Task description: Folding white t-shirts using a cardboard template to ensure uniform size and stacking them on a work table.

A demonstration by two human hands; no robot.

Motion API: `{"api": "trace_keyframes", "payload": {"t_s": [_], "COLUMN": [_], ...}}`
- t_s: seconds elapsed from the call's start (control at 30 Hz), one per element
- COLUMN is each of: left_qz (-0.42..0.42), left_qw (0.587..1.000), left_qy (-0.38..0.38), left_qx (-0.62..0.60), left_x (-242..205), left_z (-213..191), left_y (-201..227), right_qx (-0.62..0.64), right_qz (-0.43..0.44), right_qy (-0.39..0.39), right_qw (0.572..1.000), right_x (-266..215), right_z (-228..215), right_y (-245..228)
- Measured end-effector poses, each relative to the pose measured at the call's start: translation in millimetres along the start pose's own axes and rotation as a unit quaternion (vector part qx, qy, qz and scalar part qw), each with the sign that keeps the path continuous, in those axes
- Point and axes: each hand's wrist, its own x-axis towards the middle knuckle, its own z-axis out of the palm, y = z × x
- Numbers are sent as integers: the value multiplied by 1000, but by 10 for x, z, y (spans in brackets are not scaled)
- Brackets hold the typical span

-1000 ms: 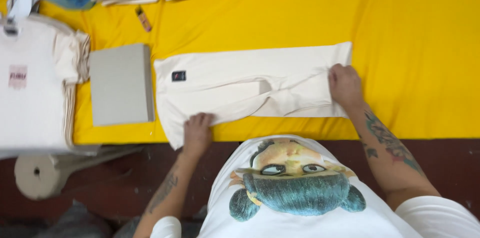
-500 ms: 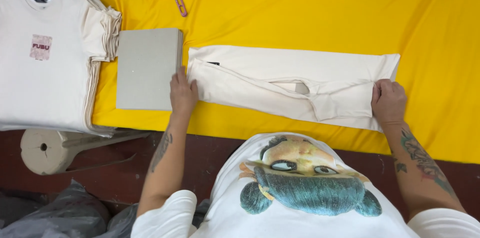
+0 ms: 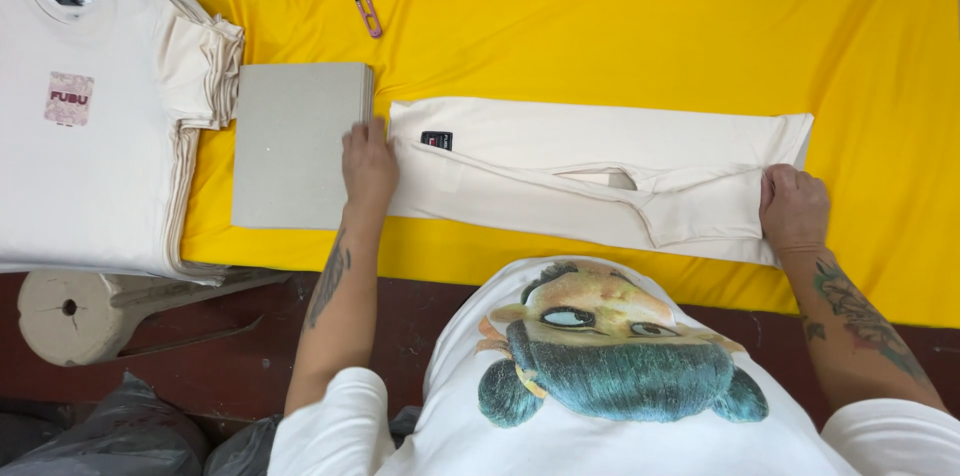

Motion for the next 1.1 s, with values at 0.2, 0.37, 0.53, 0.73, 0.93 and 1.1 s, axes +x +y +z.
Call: {"api": "trace_keyframes", "payload": {"t_s": [0.2, 0.37, 0.53, 0.73, 0.93, 1.1], "left_qz": [-49, -164, -10, 235, 378, 297], "left_qw": [967, 943, 994, 945, 876, 894], "left_qy": [-224, -238, 41, 7, -247, -227], "left_qx": [-109, -165, -103, -227, -172, -247], "left_x": [741, 916, 667, 58, -15, 94], "left_z": [824, 317, 402, 598, 698, 1375], "left_y": [-395, -56, 244, 1582, 3041, 3140], "right_qx": [-7, -19, -20, -23, -46, -7], "right_qz": [-4, -8, -6, 6, 11, 43], "right_qy": [-16, 8, 20, 9, 39, 52], "right_qw": [1000, 1000, 1000, 1000, 998, 998], "right_x": [-26, -25, 11, -5, -1, 18], "right_z": [-63, -32, -83, -18, 46, 63], "right_y": [122, 138, 108, 114, 121, 74]}}
